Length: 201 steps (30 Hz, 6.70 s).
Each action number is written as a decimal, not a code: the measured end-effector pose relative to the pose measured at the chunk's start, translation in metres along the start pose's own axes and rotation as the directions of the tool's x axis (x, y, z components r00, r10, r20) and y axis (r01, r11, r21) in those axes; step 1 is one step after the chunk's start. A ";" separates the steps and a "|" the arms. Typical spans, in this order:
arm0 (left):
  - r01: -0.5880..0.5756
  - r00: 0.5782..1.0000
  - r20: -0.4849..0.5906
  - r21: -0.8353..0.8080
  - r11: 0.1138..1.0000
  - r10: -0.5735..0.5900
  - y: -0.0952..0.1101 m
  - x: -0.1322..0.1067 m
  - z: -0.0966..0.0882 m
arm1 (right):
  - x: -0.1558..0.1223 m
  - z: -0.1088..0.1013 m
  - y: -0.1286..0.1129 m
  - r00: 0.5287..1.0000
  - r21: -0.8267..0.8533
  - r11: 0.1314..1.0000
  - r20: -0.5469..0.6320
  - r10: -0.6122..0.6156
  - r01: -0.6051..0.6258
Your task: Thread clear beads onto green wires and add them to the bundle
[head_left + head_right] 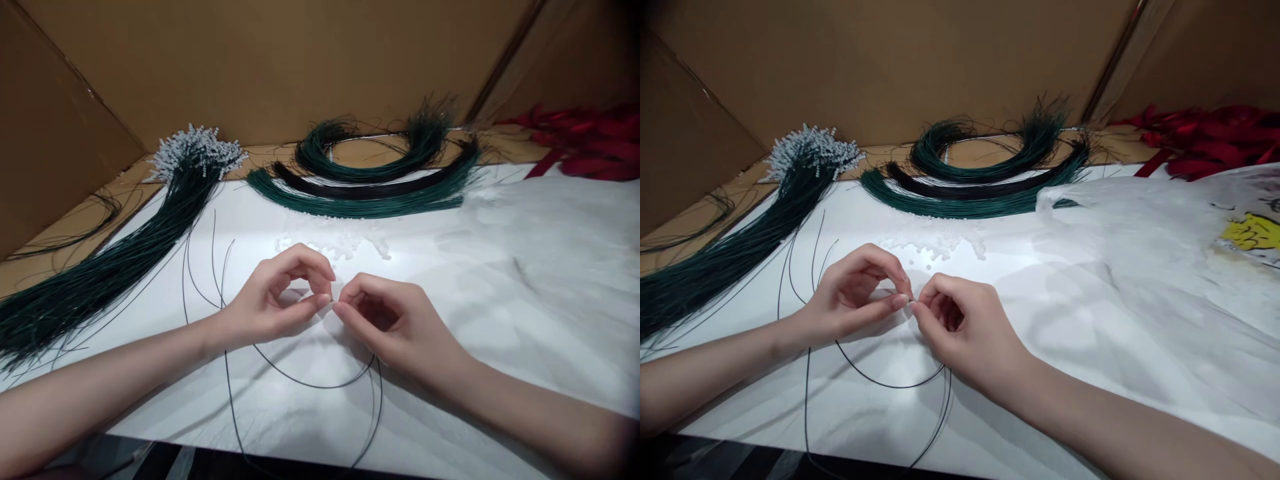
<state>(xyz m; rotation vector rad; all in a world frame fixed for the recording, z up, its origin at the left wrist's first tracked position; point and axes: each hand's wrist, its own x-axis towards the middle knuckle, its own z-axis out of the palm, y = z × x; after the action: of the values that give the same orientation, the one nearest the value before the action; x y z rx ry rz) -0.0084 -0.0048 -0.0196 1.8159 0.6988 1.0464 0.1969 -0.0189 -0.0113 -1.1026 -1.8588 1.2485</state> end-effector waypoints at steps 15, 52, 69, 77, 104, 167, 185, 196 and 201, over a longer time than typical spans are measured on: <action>-0.130 0.990 0.024 0.493 0.860 0.136 -0.009 0.018 -0.028 | 0.001 0.000 0.004 1.000 0.045 0.999 -0.001 0.011 -0.011; 0.146 0.980 -0.142 0.044 0.988 -0.139 0.002 0.009 -0.004 | -0.001 -0.002 0.004 0.999 0.140 0.990 -0.029 0.020 -0.016; 0.094 0.995 -0.024 -0.054 0.994 -0.096 -0.002 0.003 -0.004 | 0.000 -0.003 -0.002 0.999 0.186 0.982 0.006 0.040 -0.040; 0.061 0.997 -0.033 -0.054 0.997 -0.063 -0.004 0.004 -0.004 | -0.001 -0.002 -0.004 0.998 0.203 0.977 0.033 0.060 -0.066; 0.054 0.999 -0.007 -0.065 0.996 -0.054 -0.005 0.005 -0.004 | 0.000 0.000 -0.003 0.997 0.236 0.969 0.050 0.062 -0.072; -0.157 0.985 0.023 0.517 0.842 0.169 -0.006 0.016 -0.026 | 0.000 -0.001 0.000 0.999 0.054 0.998 0.003 0.038 -0.038; -0.276 0.959 0.186 0.795 0.540 0.215 -0.025 0.026 -0.021 | -0.002 -0.001 -0.001 0.999 0.052 0.998 0.011 0.046 -0.047; -0.201 0.979 0.131 0.752 0.628 0.156 -0.022 0.027 -0.022 | -0.001 0.000 -0.003 0.998 0.059 0.997 0.007 0.058 -0.058; -0.158 0.987 0.119 0.666 0.730 0.104 -0.017 0.025 -0.021 | -0.001 -0.001 -0.003 0.998 0.076 0.995 0.001 0.059 -0.059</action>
<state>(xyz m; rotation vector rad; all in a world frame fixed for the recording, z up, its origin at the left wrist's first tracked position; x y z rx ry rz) -0.0154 0.0319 -0.0206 2.5521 1.0062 0.8580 0.1972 -0.0201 -0.0087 -1.1243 -1.7741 1.3411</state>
